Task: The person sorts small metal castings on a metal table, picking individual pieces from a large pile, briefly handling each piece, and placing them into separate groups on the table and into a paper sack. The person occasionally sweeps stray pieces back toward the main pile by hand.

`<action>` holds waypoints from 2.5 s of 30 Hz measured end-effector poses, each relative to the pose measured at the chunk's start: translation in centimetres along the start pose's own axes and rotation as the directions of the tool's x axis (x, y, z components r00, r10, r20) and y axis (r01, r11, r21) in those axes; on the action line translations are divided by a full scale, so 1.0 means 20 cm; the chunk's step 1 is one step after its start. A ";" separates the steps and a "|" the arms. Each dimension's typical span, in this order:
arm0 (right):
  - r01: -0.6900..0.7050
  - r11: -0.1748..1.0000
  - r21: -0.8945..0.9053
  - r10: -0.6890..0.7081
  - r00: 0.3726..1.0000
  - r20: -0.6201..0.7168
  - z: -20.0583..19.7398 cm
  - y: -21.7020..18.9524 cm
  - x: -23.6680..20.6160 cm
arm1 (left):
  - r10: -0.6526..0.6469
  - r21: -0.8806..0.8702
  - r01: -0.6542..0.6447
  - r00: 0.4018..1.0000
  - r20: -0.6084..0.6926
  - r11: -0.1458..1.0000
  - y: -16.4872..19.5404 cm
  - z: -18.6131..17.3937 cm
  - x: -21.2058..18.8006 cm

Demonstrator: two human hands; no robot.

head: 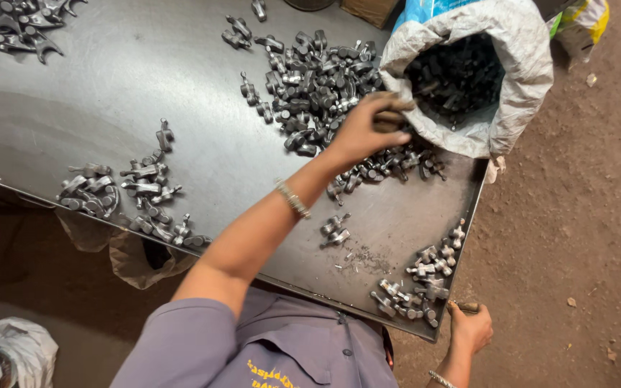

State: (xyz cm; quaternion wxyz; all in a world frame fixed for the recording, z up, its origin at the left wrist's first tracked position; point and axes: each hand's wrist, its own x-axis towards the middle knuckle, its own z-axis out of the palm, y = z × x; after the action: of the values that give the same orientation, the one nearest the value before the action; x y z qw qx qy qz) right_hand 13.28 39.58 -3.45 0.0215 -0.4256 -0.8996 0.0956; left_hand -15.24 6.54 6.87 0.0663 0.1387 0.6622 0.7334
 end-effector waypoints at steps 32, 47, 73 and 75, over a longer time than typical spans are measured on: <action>-0.121 0.394 0.911 -0.687 0.619 0.379 0.08 -0.69 -0.41 | 0.032 0.709 0.010 0.998 -0.045 0.705 -0.37 -0.11 -0.71; -0.862 0.027 0.506 -0.765 0.308 0.565 0.21 -0.46 -0.30 | -0.036 0.657 0.127 0.988 -0.151 0.743 -0.28 -0.10 -0.63; 0.869 0.340 0.359 -0.918 0.390 -0.073 -0.02 -1.15 -0.64 | -0.532 -0.609 0.286 0.803 -0.270 0.740 -0.43 -0.19 -1.01; 0.791 0.396 0.467 -0.892 0.451 -0.007 0.01 -1.10 -0.58 | -0.506 -0.542 0.312 0.824 -0.254 0.780 -0.41 -0.17 -1.00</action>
State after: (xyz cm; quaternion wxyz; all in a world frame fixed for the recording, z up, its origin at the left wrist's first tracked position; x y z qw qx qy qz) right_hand 4.01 17.00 1.06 0.0439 0.1225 -0.9430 0.3062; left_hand 2.21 -1.36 -3.83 0.1276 -0.1798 0.4741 0.8524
